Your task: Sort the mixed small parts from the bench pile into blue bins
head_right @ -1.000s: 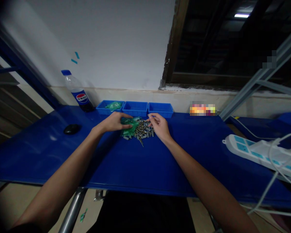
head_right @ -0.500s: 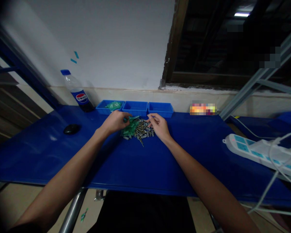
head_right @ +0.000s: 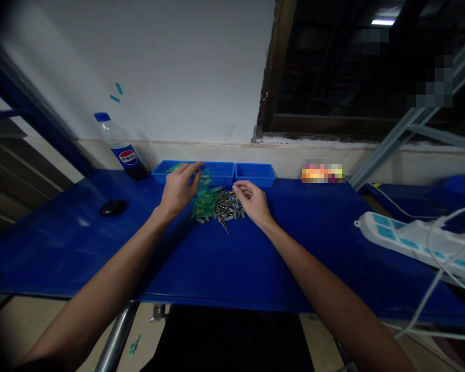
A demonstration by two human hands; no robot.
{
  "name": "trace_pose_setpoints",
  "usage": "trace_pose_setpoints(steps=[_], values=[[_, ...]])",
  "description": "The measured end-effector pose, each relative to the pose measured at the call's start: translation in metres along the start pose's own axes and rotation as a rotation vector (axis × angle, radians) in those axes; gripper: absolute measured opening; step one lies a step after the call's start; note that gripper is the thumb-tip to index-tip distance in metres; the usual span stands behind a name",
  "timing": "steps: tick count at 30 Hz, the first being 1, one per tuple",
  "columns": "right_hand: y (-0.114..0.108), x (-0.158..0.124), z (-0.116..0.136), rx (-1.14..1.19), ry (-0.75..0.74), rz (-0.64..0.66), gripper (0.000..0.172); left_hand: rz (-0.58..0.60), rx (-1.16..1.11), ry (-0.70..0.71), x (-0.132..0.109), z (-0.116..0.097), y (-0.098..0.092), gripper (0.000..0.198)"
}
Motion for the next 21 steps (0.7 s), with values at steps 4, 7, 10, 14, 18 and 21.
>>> trace_pose_setpoints(steps=[4, 7, 10, 14, 18, 21], values=[[0.006, -0.001, 0.008, -0.046, -0.002, 0.035, 0.045, -0.039, -0.319, -0.032, 0.001, -0.003, 0.004, 0.03], [0.012, -0.002, 0.008, 0.098, 0.06, 0.098, 0.048, 0.021, -0.509, -0.054, 0.002, -0.007, 0.016, 0.027], [0.015, -0.002, 0.004, 0.246, 0.142, 0.14, 0.042, 0.1, -0.622, -0.052, 0.003, -0.009, 0.027, 0.033], [0.009, -0.001, 0.001, 0.34, 0.152, 0.115, 0.037, 0.302, -0.778, -0.114, 0.002, -0.007, 0.037, 0.037], [0.009, -0.002, 0.004, 0.406, 0.154, 0.112, 0.042, 0.647, -0.818, -0.136, -0.007, -0.012, 0.046, 0.036], [0.01, -0.003, 0.008, 0.433, 0.17, 0.086, 0.047, 0.772, -0.829, -0.147, -0.011, -0.013, 0.049, 0.04]])
Point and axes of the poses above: each hand's wrist, its own x-axis towards the middle knuckle, its own y-axis out of the palm, z = x × y, the point moved 5 cm from there along x, towards the middle knuckle, and after that the axes turned 11 degrees about z, right-handed, at the moved point
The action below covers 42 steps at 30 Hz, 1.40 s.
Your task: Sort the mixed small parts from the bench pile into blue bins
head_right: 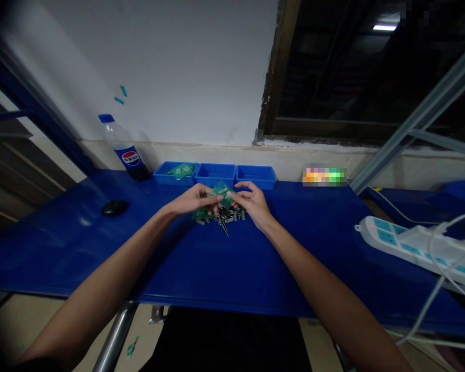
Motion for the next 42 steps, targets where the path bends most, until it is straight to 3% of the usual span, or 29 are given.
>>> trace_pose_setpoints(steps=[3, 6, 9, 13, 16, 19, 23, 31, 37, 42], values=[[-0.002, -0.001, 0.001, 0.016, 0.021, -0.051, 0.049, -0.127, -0.096, -0.02, 0.0, 0.006, -0.012, 0.04], [-0.01, -0.001, -0.001, 0.004, 0.058, -0.092, 0.046, -0.4, -0.292, -0.019, -0.003, 0.016, -0.035, 0.037], [-0.017, 0.0, -0.005, -0.019, 0.092, -0.121, 0.045, -0.705, -0.496, 0.068, -0.013, 0.026, -0.058, 0.032], [-0.02, 0.0, -0.008, -0.03, 0.107, -0.141, 0.047, -0.824, -0.493, 0.129, -0.022, 0.033, -0.075, 0.034], [-0.02, 0.001, -0.009, -0.04, 0.106, -0.139, 0.047, -0.798, -0.068, 0.059, -0.027, 0.029, -0.08, 0.037], [-0.02, 0.001, -0.009, -0.044, 0.103, -0.135, 0.047, -0.548, 0.458, -0.028, -0.022, 0.02, -0.069, 0.04], [-0.02, 0.001, -0.009, -0.043, 0.104, -0.138, 0.047, -0.295, 0.8, -0.137, -0.017, 0.016, -0.049, 0.054], [-0.019, 0.0, -0.007, -0.036, 0.119, -0.136, 0.047, -0.253, 0.832, -0.11, -0.015, 0.011, -0.042, 0.051], [-0.018, 0.0, -0.006, -0.033, 0.125, -0.131, 0.046, -0.337, 0.676, 0.064, -0.013, 0.017, -0.047, 0.038], [-0.018, 0.0, -0.006, -0.036, 0.126, -0.121, 0.046, -0.428, 0.611, 0.106, -0.014, 0.013, -0.047, 0.041]])
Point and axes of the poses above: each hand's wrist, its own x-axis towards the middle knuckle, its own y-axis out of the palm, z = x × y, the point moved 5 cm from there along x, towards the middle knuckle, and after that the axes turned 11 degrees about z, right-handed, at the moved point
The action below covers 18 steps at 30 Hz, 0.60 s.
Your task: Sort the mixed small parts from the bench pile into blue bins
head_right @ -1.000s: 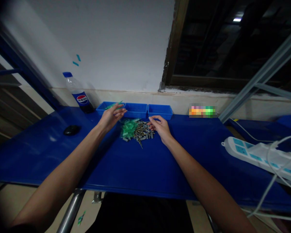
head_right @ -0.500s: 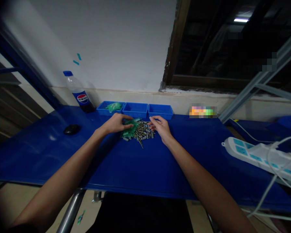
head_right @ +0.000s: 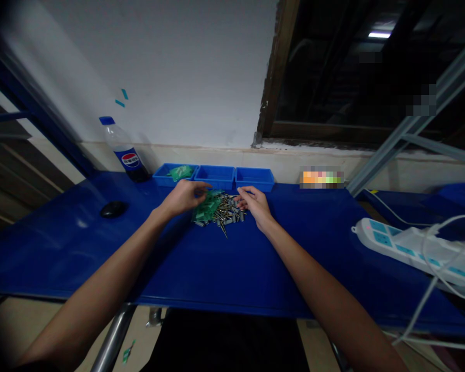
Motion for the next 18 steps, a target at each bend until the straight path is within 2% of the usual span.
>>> trace_pose_setpoints(steps=[3, 6, 8, 10, 13, 16, 18], values=[[0.0, 0.001, -0.001, -0.016, -0.015, -0.005, 0.045, -0.114, -0.01, -0.029, -0.002, -0.007, -0.006, 0.034], [-0.002, 0.0, 0.002, -0.097, -0.092, -0.055, 0.044, -0.248, -0.043, -0.019, -0.004, -0.017, -0.011, 0.025], [0.001, -0.001, 0.005, -0.148, -0.144, -0.053, 0.047, -0.268, -0.118, -0.004, -0.004, -0.025, -0.009, 0.023], [0.008, -0.001, 0.007, -0.154, -0.157, 0.009, 0.05, -0.229, -0.251, -0.006, -0.001, -0.031, -0.003, 0.025], [0.017, -0.003, 0.006, -0.123, -0.131, 0.088, 0.039, -0.157, -0.422, -0.034, 0.002, -0.035, 0.008, 0.031], [0.017, -0.003, 0.004, -0.083, -0.115, 0.08, 0.032, -0.117, -0.532, -0.074, 0.003, -0.034, 0.013, 0.042], [0.015, -0.003, 0.003, -0.048, -0.121, 0.065, 0.033, -0.019, -0.577, -0.104, 0.003, -0.033, 0.019, 0.037]])
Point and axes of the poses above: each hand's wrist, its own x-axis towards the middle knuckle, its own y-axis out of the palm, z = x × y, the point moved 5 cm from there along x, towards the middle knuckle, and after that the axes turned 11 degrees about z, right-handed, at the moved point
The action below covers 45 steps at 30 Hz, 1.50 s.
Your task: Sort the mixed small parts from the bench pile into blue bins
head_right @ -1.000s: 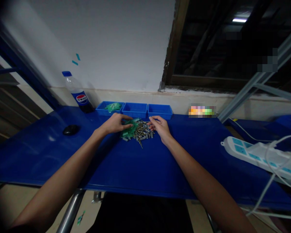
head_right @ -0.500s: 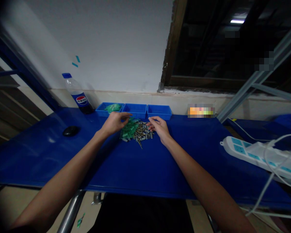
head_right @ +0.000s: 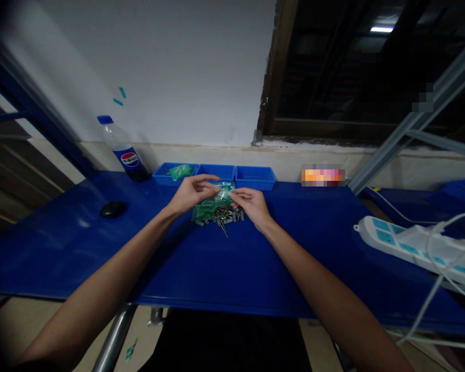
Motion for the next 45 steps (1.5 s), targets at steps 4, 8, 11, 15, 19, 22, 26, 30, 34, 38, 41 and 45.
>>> trace_pose_setpoints(steps=[4, 8, 11, 15, 19, 22, 26, 30, 34, 38, 41, 45], values=[[-0.003, 0.001, -0.001, 0.057, 0.006, -0.005, 0.034, 0.29, 0.015, -0.102, -0.002, 0.004, 0.014, 0.034], [-0.004, 0.001, -0.001, 0.121, 0.056, -0.028, 0.04, 0.146, -0.063, -0.124, 0.002, 0.008, 0.005, 0.04], [-0.006, 0.001, 0.0, 0.133, 0.085, -0.03, 0.04, -0.154, -0.223, -0.124, 0.005, 0.018, -0.019, 0.042], [-0.007, 0.0, 0.0, 0.136, 0.106, -0.026, 0.038, -0.415, -0.436, -0.037, 0.004, 0.028, -0.043, 0.033], [-0.006, -0.001, -0.001, 0.117, 0.127, -0.02, 0.038, -0.468, -0.438, 0.028, 0.003, 0.029, -0.05, 0.038], [-0.005, -0.001, -0.001, 0.112, 0.131, -0.016, 0.038, -0.442, -0.117, -0.007, 0.001, 0.026, -0.053, 0.036], [-0.007, -0.001, 0.0, 0.115, 0.124, -0.026, 0.037, -0.123, 0.372, -0.021, 0.0, 0.021, -0.043, 0.027], [-0.008, 0.0, -0.001, 0.115, 0.126, -0.034, 0.037, 0.071, 0.529, -0.036, -0.002, 0.022, -0.034, 0.032], [-0.009, 0.0, -0.002, 0.112, 0.127, -0.035, 0.037, 0.081, 0.616, -0.017, -0.001, 0.024, -0.031, 0.033], [-0.008, 0.0, -0.002, 0.122, 0.131, -0.039, 0.038, 0.065, 0.612, 0.031, 0.001, 0.025, -0.033, 0.032], [-0.009, -0.001, -0.002, 0.121, 0.131, -0.039, 0.038, 0.015, 0.691, 0.036, 0.0, 0.021, -0.035, 0.025], [-0.01, 0.0, -0.002, 0.086, 0.12, -0.043, 0.039, -0.193, 0.848, 0.046, -0.005, 0.002, -0.038, 0.028]])
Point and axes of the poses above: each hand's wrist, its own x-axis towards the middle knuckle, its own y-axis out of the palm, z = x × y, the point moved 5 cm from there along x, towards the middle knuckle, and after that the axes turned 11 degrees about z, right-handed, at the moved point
